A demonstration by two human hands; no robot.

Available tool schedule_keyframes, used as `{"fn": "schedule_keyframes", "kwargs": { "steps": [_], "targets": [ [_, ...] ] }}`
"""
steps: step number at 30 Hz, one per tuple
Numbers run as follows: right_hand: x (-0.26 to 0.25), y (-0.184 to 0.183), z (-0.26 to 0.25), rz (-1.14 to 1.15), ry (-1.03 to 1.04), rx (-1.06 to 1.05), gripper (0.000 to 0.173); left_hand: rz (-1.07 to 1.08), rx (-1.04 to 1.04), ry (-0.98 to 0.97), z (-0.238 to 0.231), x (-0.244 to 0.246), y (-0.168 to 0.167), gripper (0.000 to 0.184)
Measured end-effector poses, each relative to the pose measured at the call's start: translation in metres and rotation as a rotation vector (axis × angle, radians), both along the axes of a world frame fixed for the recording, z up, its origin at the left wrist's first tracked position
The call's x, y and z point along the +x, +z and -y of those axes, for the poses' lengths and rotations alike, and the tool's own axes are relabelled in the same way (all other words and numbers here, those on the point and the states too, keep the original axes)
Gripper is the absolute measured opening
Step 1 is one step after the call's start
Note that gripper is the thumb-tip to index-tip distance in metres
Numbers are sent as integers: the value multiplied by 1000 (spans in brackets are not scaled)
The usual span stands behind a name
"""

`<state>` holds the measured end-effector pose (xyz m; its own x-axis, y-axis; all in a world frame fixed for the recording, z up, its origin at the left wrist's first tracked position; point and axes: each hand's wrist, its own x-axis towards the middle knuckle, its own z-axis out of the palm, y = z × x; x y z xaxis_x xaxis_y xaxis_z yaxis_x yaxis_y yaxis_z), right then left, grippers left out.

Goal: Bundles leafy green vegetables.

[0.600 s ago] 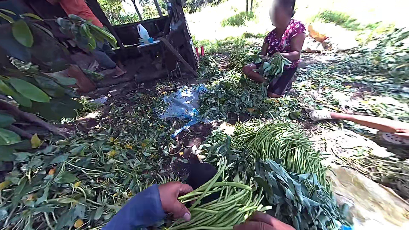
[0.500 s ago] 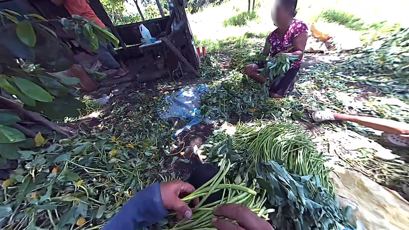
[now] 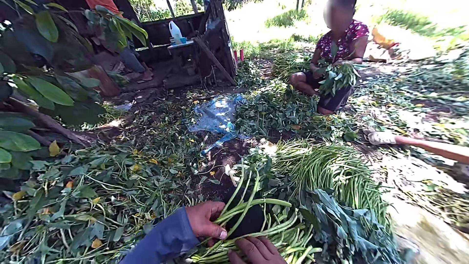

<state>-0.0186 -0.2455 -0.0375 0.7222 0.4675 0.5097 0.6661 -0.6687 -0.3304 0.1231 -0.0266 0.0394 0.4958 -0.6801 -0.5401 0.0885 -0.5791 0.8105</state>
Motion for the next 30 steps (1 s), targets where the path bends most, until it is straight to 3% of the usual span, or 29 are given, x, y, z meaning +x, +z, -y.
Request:
{"fn": "schedule_keyframes", "kwargs": {
  "steps": [4,8,12,14,17,22,26,30],
  "targets": [
    [-5,8,-7,-30,-113,-53,46,-36,-11,32,0,-15,7,34],
    [-8,12,-11,24,-151,-47,33,6,11,125,4,-20,22,32],
    [-5,13,-10,45,-130,-22,44,-7,10,14,4,-23,14,28],
    [-7,12,-14,20,-188,-75,40,7,59,36,7,-24,13,27],
    [-9,12,-17,23,-251,-132,27,139,290,67,18,-27,20,27],
    [-9,17,-17,75,-262,-284,29,357,539,-174,31,-32,23,47],
    [-8,16,-16,71,-231,-286,26,394,547,-220,30,-36,22,42],
    [-12,15,-16,23,-230,-199,28,635,521,-126,18,-23,28,35]
  ]
}}
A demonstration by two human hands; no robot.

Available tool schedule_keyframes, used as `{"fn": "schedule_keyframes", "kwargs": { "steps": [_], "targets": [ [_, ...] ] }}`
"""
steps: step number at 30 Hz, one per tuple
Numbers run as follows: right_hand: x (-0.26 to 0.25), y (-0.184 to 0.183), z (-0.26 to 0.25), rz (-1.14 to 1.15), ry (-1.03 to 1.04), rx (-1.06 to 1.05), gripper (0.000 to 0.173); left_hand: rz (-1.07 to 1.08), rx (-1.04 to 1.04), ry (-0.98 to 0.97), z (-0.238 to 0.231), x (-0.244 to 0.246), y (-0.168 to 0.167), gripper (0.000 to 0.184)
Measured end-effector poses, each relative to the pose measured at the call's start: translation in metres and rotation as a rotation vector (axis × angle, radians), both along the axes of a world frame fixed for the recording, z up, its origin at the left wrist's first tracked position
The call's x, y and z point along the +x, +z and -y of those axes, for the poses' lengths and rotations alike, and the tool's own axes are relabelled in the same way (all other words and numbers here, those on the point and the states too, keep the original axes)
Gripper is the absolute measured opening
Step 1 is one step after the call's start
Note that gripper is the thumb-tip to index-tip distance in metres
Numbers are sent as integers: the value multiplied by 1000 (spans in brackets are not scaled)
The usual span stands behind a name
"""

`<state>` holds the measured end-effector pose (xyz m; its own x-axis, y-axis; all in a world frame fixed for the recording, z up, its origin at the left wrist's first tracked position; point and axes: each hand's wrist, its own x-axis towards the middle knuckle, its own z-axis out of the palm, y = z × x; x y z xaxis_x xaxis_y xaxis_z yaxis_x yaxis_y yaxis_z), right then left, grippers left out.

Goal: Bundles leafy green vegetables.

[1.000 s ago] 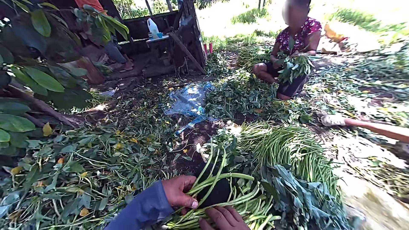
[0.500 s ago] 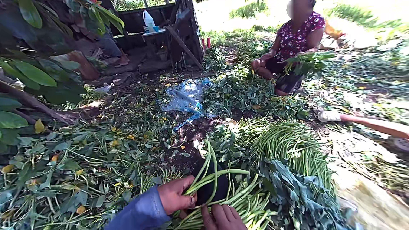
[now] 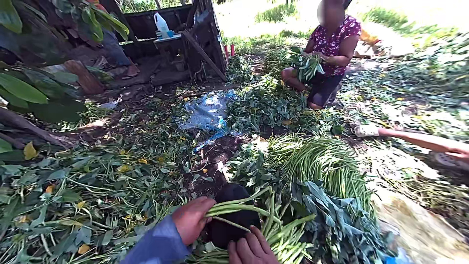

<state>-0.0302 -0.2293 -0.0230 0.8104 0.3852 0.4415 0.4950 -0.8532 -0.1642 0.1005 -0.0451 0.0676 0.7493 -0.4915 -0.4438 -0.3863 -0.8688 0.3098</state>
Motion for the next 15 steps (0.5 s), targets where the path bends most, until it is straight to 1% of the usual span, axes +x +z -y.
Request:
{"fn": "schedule_keyframes", "kwargs": {
  "steps": [2,5,7,9,10,12,15],
  "targets": [
    [-1,-3,2,-82,17,64,35,103,0,72,-11,18,11,35],
    [2,-8,6,-196,74,119,42,189,-147,151,-33,50,28,29],
    [3,-8,10,-220,93,117,43,274,-243,225,-38,67,43,26],
    [3,-12,11,-198,71,101,44,336,-272,257,-35,79,60,23],
    [2,-14,11,-178,60,97,44,312,-264,230,-32,83,64,22],
    [2,-18,11,-139,48,102,44,181,-201,70,-22,85,60,23],
    [3,-19,15,-180,77,138,45,-93,-65,-210,6,70,31,33]
  ]
}}
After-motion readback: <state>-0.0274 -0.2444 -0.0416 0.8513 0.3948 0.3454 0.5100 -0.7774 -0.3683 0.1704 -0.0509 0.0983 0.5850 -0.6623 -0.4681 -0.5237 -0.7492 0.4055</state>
